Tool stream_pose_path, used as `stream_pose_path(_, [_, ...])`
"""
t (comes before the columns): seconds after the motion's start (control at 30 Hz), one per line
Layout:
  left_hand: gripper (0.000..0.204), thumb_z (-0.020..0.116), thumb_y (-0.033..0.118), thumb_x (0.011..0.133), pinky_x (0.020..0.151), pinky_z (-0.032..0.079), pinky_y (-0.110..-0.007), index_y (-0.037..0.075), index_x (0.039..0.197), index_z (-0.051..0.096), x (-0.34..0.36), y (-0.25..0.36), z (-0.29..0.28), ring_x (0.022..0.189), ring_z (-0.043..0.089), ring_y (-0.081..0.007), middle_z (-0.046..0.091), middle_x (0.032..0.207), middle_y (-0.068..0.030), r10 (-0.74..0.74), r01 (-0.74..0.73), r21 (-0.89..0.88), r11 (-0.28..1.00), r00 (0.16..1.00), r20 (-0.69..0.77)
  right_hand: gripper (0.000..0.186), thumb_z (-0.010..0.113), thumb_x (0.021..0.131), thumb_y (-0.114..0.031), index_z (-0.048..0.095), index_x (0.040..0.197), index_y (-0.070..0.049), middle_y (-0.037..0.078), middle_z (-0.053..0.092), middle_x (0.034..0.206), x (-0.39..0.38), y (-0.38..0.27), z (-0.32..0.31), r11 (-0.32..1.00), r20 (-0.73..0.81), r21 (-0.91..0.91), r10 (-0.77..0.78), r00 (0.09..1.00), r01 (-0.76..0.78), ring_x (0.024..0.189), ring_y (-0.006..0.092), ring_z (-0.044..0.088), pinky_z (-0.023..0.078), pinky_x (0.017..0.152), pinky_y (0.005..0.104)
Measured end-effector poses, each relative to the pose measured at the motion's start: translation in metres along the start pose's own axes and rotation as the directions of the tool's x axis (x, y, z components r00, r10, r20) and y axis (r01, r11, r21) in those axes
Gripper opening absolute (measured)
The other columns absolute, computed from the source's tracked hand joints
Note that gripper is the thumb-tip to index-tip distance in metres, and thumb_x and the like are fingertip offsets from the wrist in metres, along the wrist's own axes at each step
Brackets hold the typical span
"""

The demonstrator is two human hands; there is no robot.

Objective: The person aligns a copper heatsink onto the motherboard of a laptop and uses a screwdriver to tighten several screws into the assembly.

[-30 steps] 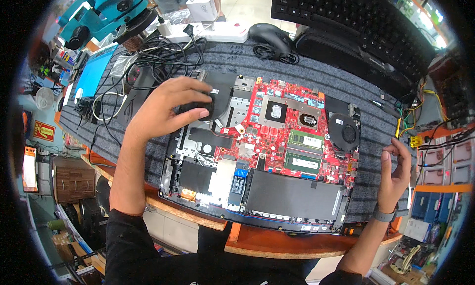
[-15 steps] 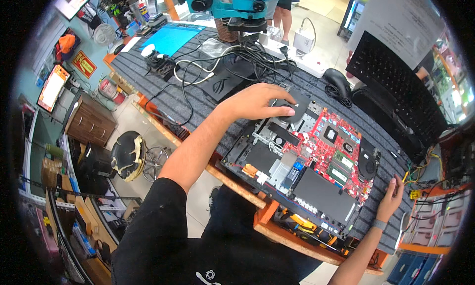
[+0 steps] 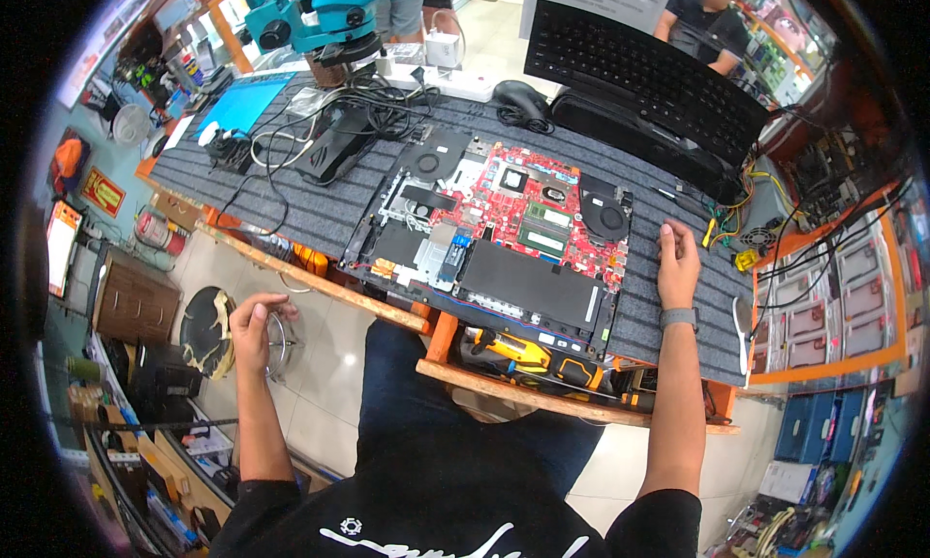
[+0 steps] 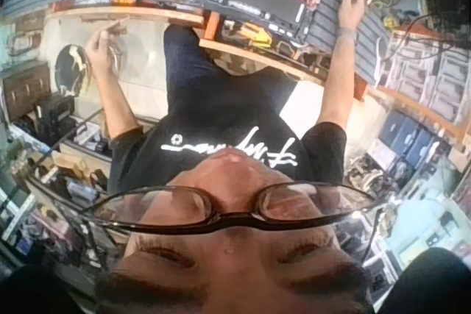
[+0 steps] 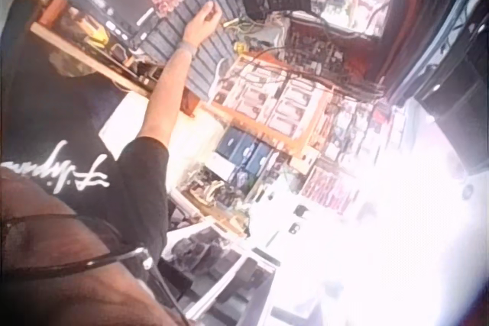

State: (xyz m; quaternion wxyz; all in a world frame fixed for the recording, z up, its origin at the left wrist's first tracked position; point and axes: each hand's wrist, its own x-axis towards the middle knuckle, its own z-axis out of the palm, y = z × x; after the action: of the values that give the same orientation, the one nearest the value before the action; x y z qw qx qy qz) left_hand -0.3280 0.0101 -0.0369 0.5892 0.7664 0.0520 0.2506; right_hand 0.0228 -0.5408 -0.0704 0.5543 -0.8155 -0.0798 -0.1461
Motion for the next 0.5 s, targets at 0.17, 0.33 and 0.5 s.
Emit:
stream_pose_path(0.17, [0.040, 0.056, 0.032, 0.102, 0.074, 0.050, -0.031, -0.005, 0.106, 0.070, -0.060, -0.005, 0.011, 0.080, 0.069, -0.0193, 0.074, 0.088, -0.0145, -0.170, 0.163, -0.052, 0.985, 0.972, -0.165, 0.032, 0.061, 0.102, -0.030, 0.066, 0.118, -0.004, -0.001, 0.062, 0.090, 0.001, 0.012, -0.007, 0.999, -0.010, -0.018, -0.040, 0.999, 0.040, 0.080, 0.0065, 0.055, 0.043, 0.067, 0.0221])
stream_pose_path(0.33, [0.035, 0.059, 0.029, 0.101, 0.083, 0.052, -0.032, -0.002, 0.112, 0.071, -0.125, 0.011, 0.006, 0.088, 0.068, -0.0169, 0.074, 0.096, -0.0109, -0.351, 0.363, 0.079, 0.928, 0.927, -0.131, 0.031, 0.048, 0.105, -0.015, 0.061, 0.130, -0.003, 0.015, 0.063, 0.122, 0.043, 0.075, -0.047, 0.592, 0.267, -0.643, -0.421, 0.867, 0.485, 0.112, 0.0295, 0.060, 0.047, 0.097, 0.0380])
stream_pose_path(0.5, [0.045, 0.066, 0.042, 0.094, 0.094, 0.052, -0.040, 0.001, 0.113, 0.071, -0.214, 0.005, -0.026, 0.107, 0.068, -0.0321, 0.072, 0.111, -0.0198, -0.516, 0.377, 0.734, 0.564, 0.856, -0.044, 0.047, 0.045, 0.107, -0.036, 0.058, 0.141, -0.006, 0.016, 0.064, 0.132, 0.099, 0.146, -0.101, 0.771, 0.233, -0.441, -0.396, 0.888, 0.459, 0.112, 0.0249, 0.065, 0.048, 0.101, 0.0355])
